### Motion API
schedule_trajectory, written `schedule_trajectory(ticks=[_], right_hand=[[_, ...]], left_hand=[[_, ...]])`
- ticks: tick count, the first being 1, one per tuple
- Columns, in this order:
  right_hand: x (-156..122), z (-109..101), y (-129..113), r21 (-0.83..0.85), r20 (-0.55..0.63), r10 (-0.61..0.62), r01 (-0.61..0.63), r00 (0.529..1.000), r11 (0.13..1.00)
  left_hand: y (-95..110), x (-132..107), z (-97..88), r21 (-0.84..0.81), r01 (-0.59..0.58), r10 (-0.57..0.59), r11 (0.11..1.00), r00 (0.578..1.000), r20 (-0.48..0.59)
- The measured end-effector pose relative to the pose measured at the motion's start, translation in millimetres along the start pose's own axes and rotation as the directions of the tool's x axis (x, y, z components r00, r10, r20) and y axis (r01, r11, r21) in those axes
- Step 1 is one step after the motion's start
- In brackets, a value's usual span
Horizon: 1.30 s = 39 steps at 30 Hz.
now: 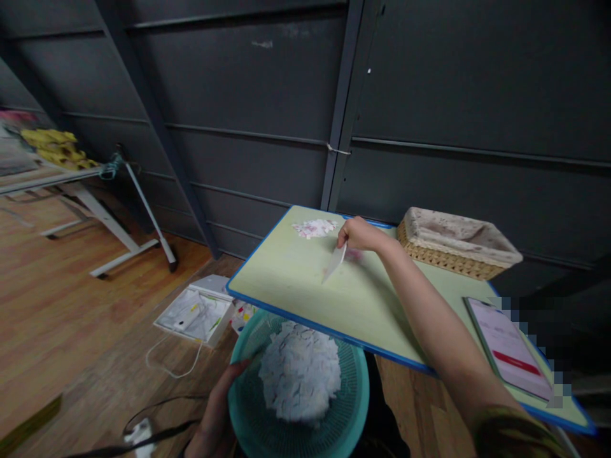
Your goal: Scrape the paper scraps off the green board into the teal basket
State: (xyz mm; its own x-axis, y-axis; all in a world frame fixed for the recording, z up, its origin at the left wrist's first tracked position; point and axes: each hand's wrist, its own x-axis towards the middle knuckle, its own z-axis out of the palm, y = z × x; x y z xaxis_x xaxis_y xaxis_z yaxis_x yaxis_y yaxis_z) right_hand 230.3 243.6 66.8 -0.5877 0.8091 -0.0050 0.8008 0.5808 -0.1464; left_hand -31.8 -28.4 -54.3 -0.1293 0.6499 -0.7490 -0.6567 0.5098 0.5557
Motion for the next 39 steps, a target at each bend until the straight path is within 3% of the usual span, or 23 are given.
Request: schedule_trajectory(ticks=[7, 11, 15, 21, 25, 29, 32, 35, 39], right_hand=[[-8, -9, 22, 0.019, -0.064, 0.118, -0.117, 0.991, 0.993], [-9, -13, 14, 0.080, -0.142, 0.066, -0.055, 0.988, 0.995], [-1, -3, -2, 0.064, -0.167, -0.010, 0.021, 0.986, 0.998], [2, 5, 3, -0.044, -0.150, 0.014, -0.021, 0.989, 0.999], [-3, -2, 14, -0.054, -0.178, 0.073, -0.084, 0.981, 0.995], [-13, -19, 12, -0.001, -0.204, 0.065, -0.067, 0.977, 0.998], [-26, -38, -4, 0.021, -0.210, 0.015, -0.011, 0.978, 1.000], [-45, -47, -38, -0.035, -0.183, -0.035, 0.030, 0.983, 0.999], [-79, -19, -103, -0.310, -0.133, -0.045, 0.002, 0.990, 0.951]], left_hand=[[-1, 3, -3.2, -0.031, 0.010, -0.010, 0.999, 1.000, 0.008], [-1, 0, -0.9, -0.036, 0.006, -0.006, 0.999, 1.000, 0.003], [2, -5, 6.2, -0.040, 0.007, -0.008, 0.999, 1.000, -0.025], [3, -8, 8.1, -0.002, 0.006, -0.006, 1.000, 0.999, -0.050], [-1, -1, 3.0, 0.034, -0.003, 0.004, 0.999, 1.000, -0.027], [-4, 8, -4.1, 0.029, -0.023, 0.022, 0.999, 0.999, 0.032], [-7, 13, -8.9, 0.008, -0.044, 0.043, 0.999, 0.997, 0.067], [-9, 17, -12.5, -0.007, -0.026, 0.026, 1.000, 0.996, 0.084], [-15, 25, -15.3, -0.019, -0.002, 0.005, 1.000, 0.993, 0.119]])
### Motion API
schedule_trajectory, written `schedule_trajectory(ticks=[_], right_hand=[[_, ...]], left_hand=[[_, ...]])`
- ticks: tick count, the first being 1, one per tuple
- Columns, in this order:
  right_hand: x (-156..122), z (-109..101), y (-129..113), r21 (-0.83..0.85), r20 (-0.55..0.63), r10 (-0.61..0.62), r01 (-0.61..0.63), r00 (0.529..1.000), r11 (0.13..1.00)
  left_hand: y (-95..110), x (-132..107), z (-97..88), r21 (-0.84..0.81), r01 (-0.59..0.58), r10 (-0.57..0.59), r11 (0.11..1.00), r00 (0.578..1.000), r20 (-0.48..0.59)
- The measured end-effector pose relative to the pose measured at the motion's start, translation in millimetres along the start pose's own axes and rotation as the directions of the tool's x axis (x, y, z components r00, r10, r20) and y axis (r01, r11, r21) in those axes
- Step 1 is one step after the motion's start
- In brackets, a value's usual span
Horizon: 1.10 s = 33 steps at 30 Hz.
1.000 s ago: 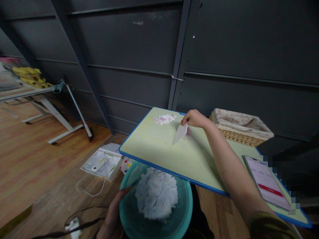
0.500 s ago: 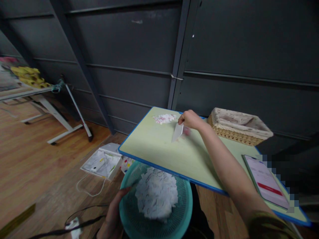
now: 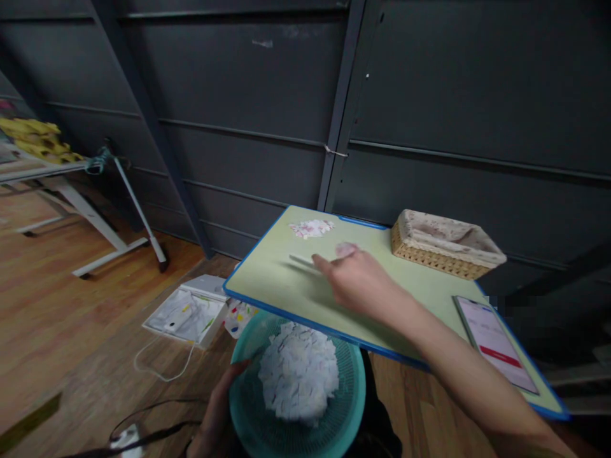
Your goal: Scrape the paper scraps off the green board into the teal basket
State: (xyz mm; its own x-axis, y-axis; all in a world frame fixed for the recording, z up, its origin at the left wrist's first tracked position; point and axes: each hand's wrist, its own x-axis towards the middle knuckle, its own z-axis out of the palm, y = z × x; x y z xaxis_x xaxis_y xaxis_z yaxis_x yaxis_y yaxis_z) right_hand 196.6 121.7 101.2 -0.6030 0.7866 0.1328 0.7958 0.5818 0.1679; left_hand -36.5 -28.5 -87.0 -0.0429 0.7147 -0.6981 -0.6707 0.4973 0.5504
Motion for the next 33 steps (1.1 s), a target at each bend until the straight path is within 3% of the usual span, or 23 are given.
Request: schedule_trajectory(ticks=[3, 6, 9, 14, 18, 20, 24, 29, 33], right_hand=[[-24, 24, -48, -0.010, 0.113, -0.158, 0.160, 0.981, 0.987], [-35, 47, -64, -0.019, 0.146, -0.178, 0.182, 0.973, 0.983], [-37, 56, -48, -0.062, 0.156, -0.097, 0.108, 0.983, 0.992], [-40, 53, 4, -0.210, 0.167, 0.173, -0.136, 0.971, 0.968], [-39, 53, 25, -0.221, 0.044, 0.359, -0.341, 0.932, 0.914], [-34, 54, 26, -0.125, -0.023, 0.369, -0.369, 0.929, 0.921], [-20, 58, 20, 0.042, -0.090, 0.288, -0.285, 0.953, 0.958], [-11, 64, 18, 0.035, -0.043, 0.254, -0.253, 0.966, 0.967], [-12, 62, 22, -0.001, -0.018, 0.197, -0.197, 0.980, 0.980]], left_hand=[[-3, 5, 0.0, -0.055, -0.013, 0.015, 0.998, 0.999, 0.034], [-4, 3, 2.4, -0.066, 0.006, -0.005, 0.998, 1.000, 0.017], [-1, -6, 5.2, -0.046, 0.044, -0.045, 0.998, 0.999, -0.027], [2, -15, 8.6, -0.098, 0.054, -0.056, 0.994, 0.998, -0.020], [0, -16, 11.8, -0.102, 0.079, -0.078, 0.992, 0.997, 0.008], [-2, -16, 12.7, -0.101, 0.078, -0.076, 0.992, 0.997, 0.022], [-6, -14, 9.8, -0.070, 0.058, -0.057, 0.996, 0.998, 0.013], [-7, -13, 5.6, -0.059, 0.005, -0.009, 0.998, 0.998, -0.057], [-9, -9, 2.8, -0.035, 0.055, -0.056, 0.998, 0.998, -0.014]])
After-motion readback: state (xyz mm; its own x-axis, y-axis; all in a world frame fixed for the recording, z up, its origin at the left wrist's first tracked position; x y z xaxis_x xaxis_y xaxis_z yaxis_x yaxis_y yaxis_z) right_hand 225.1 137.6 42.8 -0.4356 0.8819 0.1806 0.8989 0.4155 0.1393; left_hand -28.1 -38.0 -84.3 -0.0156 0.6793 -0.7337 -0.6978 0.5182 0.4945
